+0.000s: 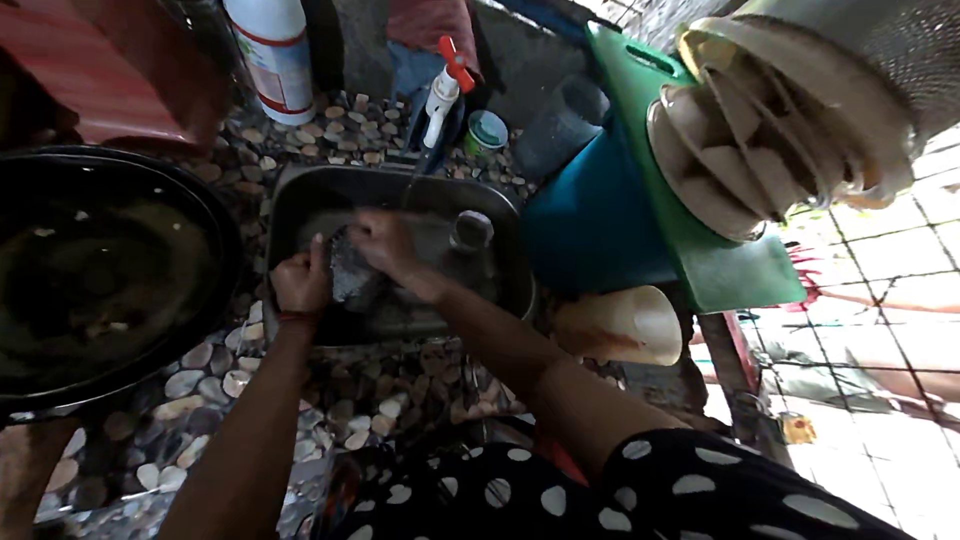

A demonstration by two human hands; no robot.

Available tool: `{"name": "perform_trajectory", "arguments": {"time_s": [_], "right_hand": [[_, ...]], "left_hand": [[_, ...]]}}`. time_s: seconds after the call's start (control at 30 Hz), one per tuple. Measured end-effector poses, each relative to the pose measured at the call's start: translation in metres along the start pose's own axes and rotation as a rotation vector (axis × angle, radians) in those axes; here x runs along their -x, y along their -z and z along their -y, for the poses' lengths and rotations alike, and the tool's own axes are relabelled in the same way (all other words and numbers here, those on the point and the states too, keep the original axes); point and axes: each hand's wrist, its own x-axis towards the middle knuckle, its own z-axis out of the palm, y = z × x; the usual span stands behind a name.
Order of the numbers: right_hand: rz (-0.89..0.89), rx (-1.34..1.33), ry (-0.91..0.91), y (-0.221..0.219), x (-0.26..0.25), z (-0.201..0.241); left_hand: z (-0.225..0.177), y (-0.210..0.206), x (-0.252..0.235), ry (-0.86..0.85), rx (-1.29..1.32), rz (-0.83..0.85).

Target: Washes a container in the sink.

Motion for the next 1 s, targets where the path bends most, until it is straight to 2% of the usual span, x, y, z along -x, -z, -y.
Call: {"name": "perform_trajectory", "arguments": {"time_s": [0.07,0.1,0.17,0.2,0.23,0.3,0.33,0.37,0.43,0.47,0.5,0.57,0.6,0.63,0.73,0.77,0.87,0.9,0.93,1.0], "right_hand": [[-0.006,-0.031,-0.156,0.004,-0.01,-0.016],[-0.031,-0.005,-0.109,0.001,-0.009,-0.016],[-0.091,0.048,0.165,-0.009,0.002,-0.004],[-0.092,0.038,0.221,-0.01,0.006,-0.002],[-0.067,-0.006,0.156,-0.006,0.007,-0.005],[-0.046,-0.069,-0.087,0.0,-0.005,-0.023],[-0.073,-0.06,-0.133,-0.001,-0.008,-0.028],[-0.107,-0.016,-0.08,-0.005,-0.008,-0.023],[-0.143,0.088,0.182,-0.015,-0.002,0.0],[-0.132,0.099,0.235,-0.015,0.0,0.004],[-0.088,0.067,0.165,-0.01,0.0,0.003],[-0.014,0.005,-0.125,0.003,-0.014,-0.011],[-0.018,0.017,-0.193,0.003,-0.018,-0.018],[-0.046,0.055,-0.148,-0.003,-0.019,-0.016],[-0.071,0.159,0.24,-0.025,-0.005,0.016],[-0.055,0.118,0.225,-0.023,-0.003,0.019],[0.024,0.009,-0.215,0.002,-0.025,-0.006],[0.023,0.023,-0.294,0.005,-0.03,-0.016],[0.01,0.065,-0.276,0.003,-0.031,-0.016],[-0.021,0.152,-0.027,-0.006,-0.019,0.006]], "left_hand": [[0.001,0.001,-0.003,0.0,-0.009,0.005],[0.002,0.001,-0.006,0.001,-0.015,0.004],[0.005,0.0,-0.006,-0.026,-0.016,0.016],[0.005,-0.001,-0.006,-0.055,-0.018,0.016],[0.004,-0.001,-0.003,-0.078,-0.022,0.028],[0.001,0.001,-0.003,-0.076,-0.032,0.042],[0.0,0.001,-0.003,-0.053,-0.028,0.042],[0.0,0.001,-0.003,-0.02,-0.019,0.035],[0.001,0.0,-0.003,-0.017,-0.006,0.016],[0.001,-0.001,-0.001,-0.029,-0.006,0.019],[0.0,0.0,0.0,-0.035,-0.007,0.033],[0.001,0.001,-0.003,-0.03,-0.009,0.047],[0.003,0.0,-0.003,-0.028,-0.012,0.042],[0.003,0.0,-0.004,-0.028,-0.018,0.025],[0.0,0.0,0.002,-0.063,-0.031,0.009],[-0.001,-0.001,0.004,-0.064,-0.027,0.019],[0.003,-0.003,-0.001,-0.059,-0.017,0.011],[0.002,-0.003,-0.002,-0.059,-0.016,0.01],[0.002,-0.002,-0.003,-0.063,-0.017,0.004],[0.001,-0.001,-0.003,-0.071,-0.015,-0.011]]}}
